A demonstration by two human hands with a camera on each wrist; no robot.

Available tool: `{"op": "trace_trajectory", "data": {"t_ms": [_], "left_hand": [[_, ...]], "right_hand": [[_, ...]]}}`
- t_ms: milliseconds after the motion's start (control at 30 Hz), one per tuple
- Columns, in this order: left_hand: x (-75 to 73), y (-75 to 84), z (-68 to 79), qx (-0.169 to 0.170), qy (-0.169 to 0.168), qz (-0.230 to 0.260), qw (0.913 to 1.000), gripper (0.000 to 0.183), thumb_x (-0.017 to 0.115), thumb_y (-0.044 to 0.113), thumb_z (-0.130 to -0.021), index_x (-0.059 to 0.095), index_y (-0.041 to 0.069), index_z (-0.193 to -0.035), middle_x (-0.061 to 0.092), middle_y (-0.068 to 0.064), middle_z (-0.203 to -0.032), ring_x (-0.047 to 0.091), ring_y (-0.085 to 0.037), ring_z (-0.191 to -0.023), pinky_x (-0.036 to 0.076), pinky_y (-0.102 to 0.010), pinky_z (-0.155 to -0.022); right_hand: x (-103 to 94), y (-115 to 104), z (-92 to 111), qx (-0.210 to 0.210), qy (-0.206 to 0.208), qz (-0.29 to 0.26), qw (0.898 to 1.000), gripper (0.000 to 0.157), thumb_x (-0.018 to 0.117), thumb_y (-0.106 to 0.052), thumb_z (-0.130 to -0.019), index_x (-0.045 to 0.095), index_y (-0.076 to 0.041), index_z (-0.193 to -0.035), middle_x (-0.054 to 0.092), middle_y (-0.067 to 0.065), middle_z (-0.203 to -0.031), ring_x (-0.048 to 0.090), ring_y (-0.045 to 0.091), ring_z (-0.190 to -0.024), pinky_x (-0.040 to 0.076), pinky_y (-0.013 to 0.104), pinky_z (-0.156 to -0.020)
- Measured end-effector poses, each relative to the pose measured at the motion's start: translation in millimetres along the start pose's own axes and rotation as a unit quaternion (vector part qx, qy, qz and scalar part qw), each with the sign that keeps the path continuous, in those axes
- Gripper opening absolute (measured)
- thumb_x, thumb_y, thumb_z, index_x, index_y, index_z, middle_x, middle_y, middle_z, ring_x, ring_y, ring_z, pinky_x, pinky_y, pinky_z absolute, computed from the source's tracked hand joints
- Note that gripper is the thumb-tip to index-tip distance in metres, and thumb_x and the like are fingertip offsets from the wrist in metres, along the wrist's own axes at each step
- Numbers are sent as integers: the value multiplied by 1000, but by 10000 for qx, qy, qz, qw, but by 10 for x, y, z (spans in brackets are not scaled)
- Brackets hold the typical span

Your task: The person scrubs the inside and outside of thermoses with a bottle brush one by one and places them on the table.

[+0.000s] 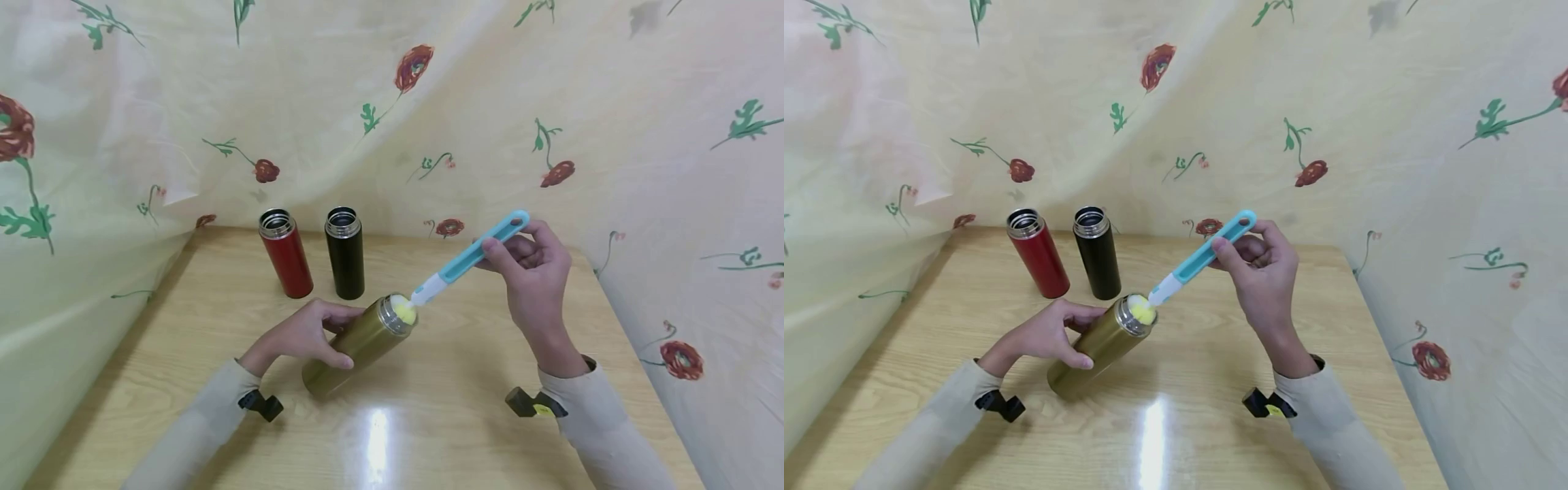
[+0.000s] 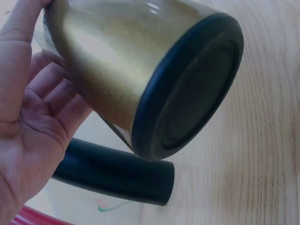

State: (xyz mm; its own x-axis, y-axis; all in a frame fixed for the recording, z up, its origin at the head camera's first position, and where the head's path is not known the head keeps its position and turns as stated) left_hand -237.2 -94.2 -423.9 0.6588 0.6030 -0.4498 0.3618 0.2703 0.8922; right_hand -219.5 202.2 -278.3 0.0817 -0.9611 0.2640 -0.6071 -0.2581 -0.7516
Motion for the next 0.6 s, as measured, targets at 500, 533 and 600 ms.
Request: {"op": "trace_trajectory", "data": {"t_ms": [500, 533, 600], "left_hand": [[-11, 77, -45, 188, 23, 31, 9998, 79, 89, 22, -78, 54, 1, -146, 70, -7, -129, 70, -16, -109, 59, -34, -91], [-15, 101, -57, 241, 29, 16, 9997, 79, 89, 22, -78, 54, 2, -146, 71, -7, -129, 70, -16, -109, 59, -35, -91], [-22, 139, -82, 322, 36, -2, 9995, 78, 89, 22, -78, 55, 2, -145, 71, -7, -127, 71, -17, -108, 59, -35, -90]], "right_hand": [[145, 196, 168, 285, -285, 301, 9987, 19, 66, 16, -89, 62, 6, -105, 77, 12, -90, 76, 20, -77, 62, 40, -71], [173, 235, 195, 359, -331, 361, 9982, 19, 66, 15, -89, 62, 6, -105, 77, 11, -90, 76, 20, -77, 62, 41, -72], [219, 304, 243, 455, -414, 488, 9969, 19, 67, 14, -90, 61, 6, -106, 78, 9, -91, 76, 19, -78, 62, 41, -72]]}}
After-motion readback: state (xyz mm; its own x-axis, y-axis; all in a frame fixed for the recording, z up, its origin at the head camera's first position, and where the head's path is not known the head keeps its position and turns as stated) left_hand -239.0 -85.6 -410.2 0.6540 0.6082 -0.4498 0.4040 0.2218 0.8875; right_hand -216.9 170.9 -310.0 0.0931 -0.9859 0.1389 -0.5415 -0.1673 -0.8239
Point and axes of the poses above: each hand's wrist, its own z-axis away from the middle knuckle, its own x-axis out of the palm, y = z × x, the point moved 6 cm from there along -z, towards the middle knuckle
